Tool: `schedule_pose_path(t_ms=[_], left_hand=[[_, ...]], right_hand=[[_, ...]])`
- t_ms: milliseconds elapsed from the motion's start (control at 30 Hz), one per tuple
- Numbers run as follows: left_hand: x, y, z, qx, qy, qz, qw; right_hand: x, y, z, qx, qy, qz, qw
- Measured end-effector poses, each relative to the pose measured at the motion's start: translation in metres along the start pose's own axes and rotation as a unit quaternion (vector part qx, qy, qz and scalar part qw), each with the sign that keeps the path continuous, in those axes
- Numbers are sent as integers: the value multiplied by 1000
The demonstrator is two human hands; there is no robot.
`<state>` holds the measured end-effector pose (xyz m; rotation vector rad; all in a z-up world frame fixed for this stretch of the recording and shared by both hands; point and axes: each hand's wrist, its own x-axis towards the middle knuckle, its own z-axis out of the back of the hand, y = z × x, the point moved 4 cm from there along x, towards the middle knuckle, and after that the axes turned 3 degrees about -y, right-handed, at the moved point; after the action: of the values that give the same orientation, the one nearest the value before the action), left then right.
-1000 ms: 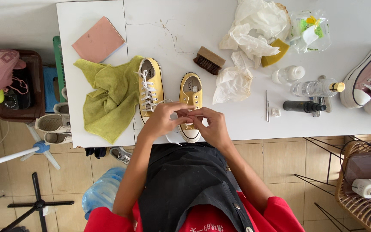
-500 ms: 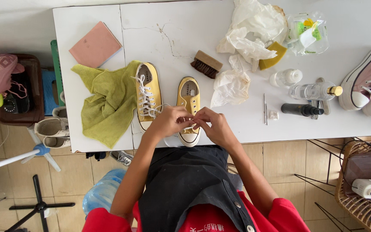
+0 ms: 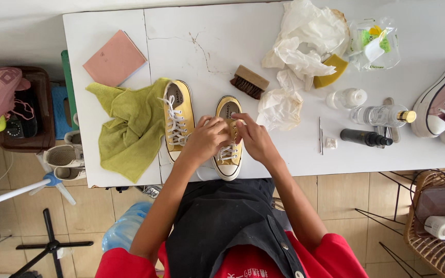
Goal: The person laces a pair of yellow canvas sneakers on a white table. They thread the laces through the eyelets, pull them tight, and tie knots to secure the laces.
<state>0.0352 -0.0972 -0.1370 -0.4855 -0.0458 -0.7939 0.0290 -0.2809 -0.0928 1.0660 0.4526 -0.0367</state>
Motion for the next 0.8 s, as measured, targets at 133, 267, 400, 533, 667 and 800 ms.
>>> schedule_pose_path(t_ms=[133,267,400,533,667,800], left_hand=[[1,5,-8,22,1,30,999],[11,7,-9,20,89,102,991],[17,8,-22,25,117,86,989],[9,13,-37,7,76,75,994],[12,10,-33,-5,36,72,997],[11,17,-29,-101,8,99,990]], right_hand=[[26,-34,-21,-12,-18,7,1000],[30,-56,-26,76,-34,6,997],[12,-51,-25,218,-72,22,973],[-7,-60,-24,192,-125,20,973],[-21,-71,-31,110,-184,13,977],[-27,-73,-35,77,-230,57,968]])
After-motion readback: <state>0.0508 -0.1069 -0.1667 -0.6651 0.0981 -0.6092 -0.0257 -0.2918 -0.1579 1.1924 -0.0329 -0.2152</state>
